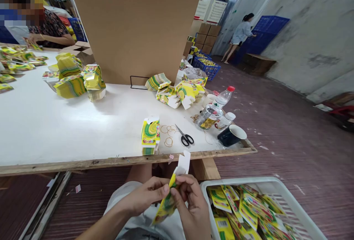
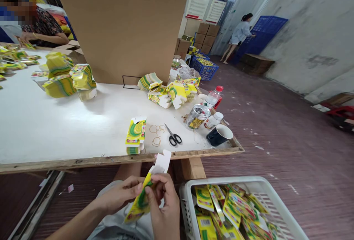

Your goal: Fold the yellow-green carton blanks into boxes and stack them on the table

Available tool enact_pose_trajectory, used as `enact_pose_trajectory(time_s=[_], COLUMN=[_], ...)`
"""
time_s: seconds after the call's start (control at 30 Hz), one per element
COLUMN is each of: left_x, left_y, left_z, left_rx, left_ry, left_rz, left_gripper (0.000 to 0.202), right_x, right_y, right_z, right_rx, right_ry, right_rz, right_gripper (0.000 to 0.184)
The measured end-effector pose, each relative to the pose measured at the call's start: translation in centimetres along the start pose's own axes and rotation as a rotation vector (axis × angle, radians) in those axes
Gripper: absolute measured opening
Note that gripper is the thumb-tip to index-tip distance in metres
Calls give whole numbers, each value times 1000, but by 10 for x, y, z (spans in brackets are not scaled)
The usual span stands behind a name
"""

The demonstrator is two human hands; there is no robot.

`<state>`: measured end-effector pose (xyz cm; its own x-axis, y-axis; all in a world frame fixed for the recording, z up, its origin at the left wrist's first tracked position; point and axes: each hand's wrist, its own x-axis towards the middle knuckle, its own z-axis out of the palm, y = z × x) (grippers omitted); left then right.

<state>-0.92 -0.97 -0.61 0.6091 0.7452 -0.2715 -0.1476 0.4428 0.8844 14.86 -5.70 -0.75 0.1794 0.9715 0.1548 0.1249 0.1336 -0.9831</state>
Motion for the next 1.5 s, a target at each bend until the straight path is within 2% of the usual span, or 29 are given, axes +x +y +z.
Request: enact_pose_trajectory(time_s=[0.1, 0.23, 0.33, 0.37, 0.5, 0.57, 0.63, 0.73, 0.8, 0.93, 1.03, 1.07, 1.13, 1.2, 1.23, 1.3, 1.37, 1.43, 1.5], left_x=[2, 9, 15, 16, 15, 13, 11, 7, 4, 0, 0, 1, 1, 1, 2, 3, 4, 6, 7], left_y=[-5, -8, -9, -10, -12, -13, -12, -5, 3, 12, 9, 7, 4, 3, 3, 4, 5, 4, 3], left_z=[2, 6, 9, 9, 8, 7, 6, 3, 0, -6, -6, -5, -4, -3, -3, -3, -3, -2, -1], left_rx=[-18, -119, -173, -160, 66, 240, 312, 198, 136, 19, -95, -111, -118, -101, -84, -37, 58, 185, 298], left_ry=[-40, 9, 113, 143, 195, 228, 250, 177, 88, -72, -115, -110, -92, -96, -103, -96, -17, 86, 156], left_rz=[61, 73, 113, 136, 194, 227, 267, 282, 278, 194, 115, 108, 129, 159, 169, 174, 200, 247, 270], left_gripper=[62, 60, 58, 57, 54, 45, 39, 67, 71, 52, 46, 48, 66, 86, 87, 74, 55, 43, 39], right_x=[1, 1, 2, 2, 2, 3, 5, 9, 12, 16, 19, 19, 20, 20, 20, 19, 20, 22, 23], right_y=[0, 2, 6, 8, 13, 14, 14, 10, 7, -2, -6, -6, -5, -2, -1, 1, 1, -2, -4], right_z=[-3, -4, -1, 0, -1, -4, -7, -12, -16, -26, -29, -29, -28, -26, -26, -28, -32, -36, -38], right_rx=[53, 68, 21, 11, -26, -79, -85, 43, 113, 84, 5, -19, -31, 20, 47, 34, -65, -139, -127], right_ry=[0, 38, 168, 163, -3, 30, 66, 51, 21, -108, -128, -122, -107, -51, -15, 49, 61, 31, -36], right_rz=[47, 22, 34, 75, 204, 193, 175, 134, 108, 124, 99, 76, 32, 23, 31, 36, -22, -80, -21], right_gripper=[12, 10, 37, 43, 32, 31, 30, 49, 53, 34, 27, 29, 29, 17, 18, 31, 28, 35, 37])
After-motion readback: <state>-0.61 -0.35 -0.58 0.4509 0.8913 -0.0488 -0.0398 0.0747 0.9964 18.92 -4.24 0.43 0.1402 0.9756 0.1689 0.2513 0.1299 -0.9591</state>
